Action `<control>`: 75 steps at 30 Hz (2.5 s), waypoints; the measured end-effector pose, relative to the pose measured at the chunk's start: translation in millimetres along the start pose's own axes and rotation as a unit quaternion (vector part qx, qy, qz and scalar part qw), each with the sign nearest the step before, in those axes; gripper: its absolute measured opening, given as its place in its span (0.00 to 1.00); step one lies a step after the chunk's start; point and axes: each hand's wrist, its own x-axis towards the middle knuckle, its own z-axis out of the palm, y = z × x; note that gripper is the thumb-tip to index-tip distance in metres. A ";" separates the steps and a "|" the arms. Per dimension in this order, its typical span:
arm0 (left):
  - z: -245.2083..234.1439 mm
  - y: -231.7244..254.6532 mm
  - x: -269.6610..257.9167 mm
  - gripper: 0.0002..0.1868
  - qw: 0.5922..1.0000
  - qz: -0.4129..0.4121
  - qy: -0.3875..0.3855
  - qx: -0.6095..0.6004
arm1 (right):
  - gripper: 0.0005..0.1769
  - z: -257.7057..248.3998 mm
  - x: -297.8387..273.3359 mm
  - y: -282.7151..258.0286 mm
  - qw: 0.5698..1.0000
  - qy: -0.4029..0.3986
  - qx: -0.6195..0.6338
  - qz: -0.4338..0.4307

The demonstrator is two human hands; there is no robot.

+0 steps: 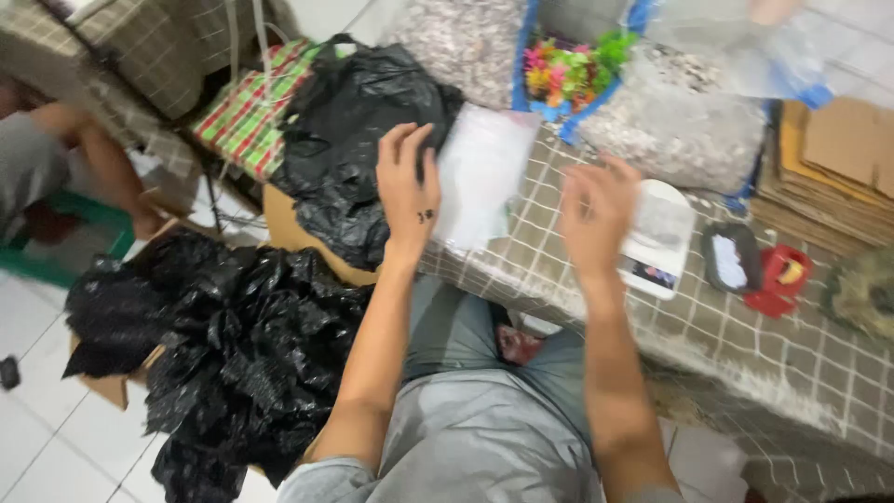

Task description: The person places a black plastic bag on a digital scale, adjusts it, and then removes it. They then pick up a flat cardboard box, fold it into a rectangular container, and place it on the scale. The person opens and closes the box flaps while it sits on the scale.

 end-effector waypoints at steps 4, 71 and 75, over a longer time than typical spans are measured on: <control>-25.1 -20.7 -3.2 0.16 0.999 -0.026 0.036 -0.016 | 0.08 105.4 25.5 -42.7 0.987 -0.015 0.152 -0.058; 138.2 125.5 -88.9 0.13 0.351 -0.591 -0.178 -0.705 | 0.32 -154.2 -74.8 29.1 0.782 0.109 0.487 0.373; 135.3 131.5 -99.4 0.17 0.372 -0.565 -0.229 -0.700 | 0.43 -156.3 -39.6 -16.4 0.871 0.032 0.365 0.327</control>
